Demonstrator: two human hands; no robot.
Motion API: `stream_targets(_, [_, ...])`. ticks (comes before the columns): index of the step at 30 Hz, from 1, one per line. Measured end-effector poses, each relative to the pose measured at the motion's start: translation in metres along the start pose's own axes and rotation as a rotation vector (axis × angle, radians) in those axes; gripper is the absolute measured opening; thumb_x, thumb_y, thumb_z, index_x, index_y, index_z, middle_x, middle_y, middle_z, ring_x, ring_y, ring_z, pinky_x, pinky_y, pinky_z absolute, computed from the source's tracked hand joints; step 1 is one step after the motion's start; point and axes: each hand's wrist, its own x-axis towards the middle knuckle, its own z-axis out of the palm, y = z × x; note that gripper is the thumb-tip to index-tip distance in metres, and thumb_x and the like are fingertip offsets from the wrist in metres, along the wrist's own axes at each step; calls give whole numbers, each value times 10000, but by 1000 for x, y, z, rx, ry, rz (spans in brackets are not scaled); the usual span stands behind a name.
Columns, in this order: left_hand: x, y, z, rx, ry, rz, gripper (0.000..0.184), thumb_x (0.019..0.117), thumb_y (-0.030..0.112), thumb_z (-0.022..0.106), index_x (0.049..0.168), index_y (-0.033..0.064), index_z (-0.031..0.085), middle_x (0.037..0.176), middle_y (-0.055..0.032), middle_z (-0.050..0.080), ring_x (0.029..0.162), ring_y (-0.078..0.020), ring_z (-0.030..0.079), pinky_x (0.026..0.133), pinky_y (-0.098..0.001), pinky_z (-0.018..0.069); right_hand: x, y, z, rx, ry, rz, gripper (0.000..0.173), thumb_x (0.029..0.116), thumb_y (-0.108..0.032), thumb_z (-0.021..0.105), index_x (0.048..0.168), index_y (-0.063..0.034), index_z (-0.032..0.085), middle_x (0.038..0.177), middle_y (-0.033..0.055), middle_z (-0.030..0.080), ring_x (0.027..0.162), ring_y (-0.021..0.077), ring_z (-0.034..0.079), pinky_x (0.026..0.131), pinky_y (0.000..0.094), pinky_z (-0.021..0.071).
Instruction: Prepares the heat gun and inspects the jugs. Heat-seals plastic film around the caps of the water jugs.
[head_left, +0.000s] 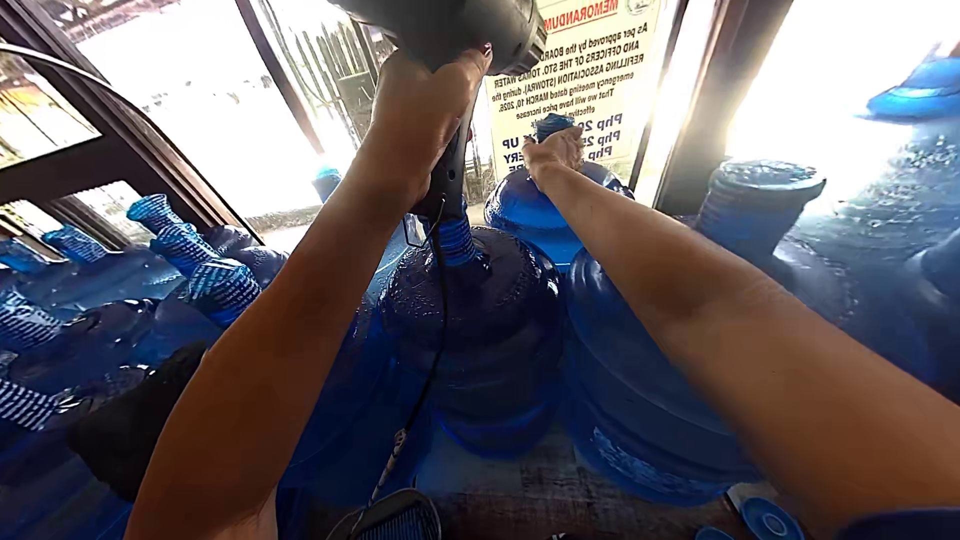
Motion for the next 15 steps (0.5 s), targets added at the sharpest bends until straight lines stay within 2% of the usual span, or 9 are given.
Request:
stream_targets(2, [5,-1,-5,-21,-6,-5,253,1027,237,629,1216,75,581,999,-63,646,746,-125,681,626,-282,605,14,7,8,53,61,-57,857,925,-326,687,1542,80,253,1517,303,426,1430,389,430,1160,521,349])
stream_targets(5, [19,-6,-10,-24,-48,-24,223,1032,225,618,1203,90,572,1001,-62,636,747,-126,677,616,-281,603,39,29,1,183,-53,-221,827,881,-252,759,1489,99,320,1422,307,518,1348,399,520,1114,541,421])
stream_targets(7, [29,-10,-13,5,-87,-14,123,1038,194,600,1102,89,590,954,-52,617,728,-111,655,597,-252,582,56,42,-2,317,-163,-324,709,843,-168,783,1418,71,445,1331,262,598,1239,344,602,1052,512,483])
stream_targets(9, [37,-11,-14,36,-120,-35,84,1037,177,583,1061,97,596,932,-44,606,712,-103,637,577,-230,558,56,42,-12,434,-295,-320,576,854,-59,754,1374,17,520,1276,194,621,1131,246,633,977,435,522])
stream_targets(13, [45,-15,-17,17,-143,-126,139,1042,204,576,1155,124,590,992,-55,603,731,-128,645,576,-257,571,60,40,-24,512,-467,-211,574,850,-7,680,1392,-64,500,1178,133,618,979,194,637,850,388,557])
stream_targets(15, [49,-17,-22,-8,-151,-184,211,1046,248,573,1230,145,565,1029,-54,612,757,-132,658,596,-277,582,56,39,-27,512,-497,-189,554,873,4,646,1397,-79,487,1152,114,603,954,171,622,827,363,551])
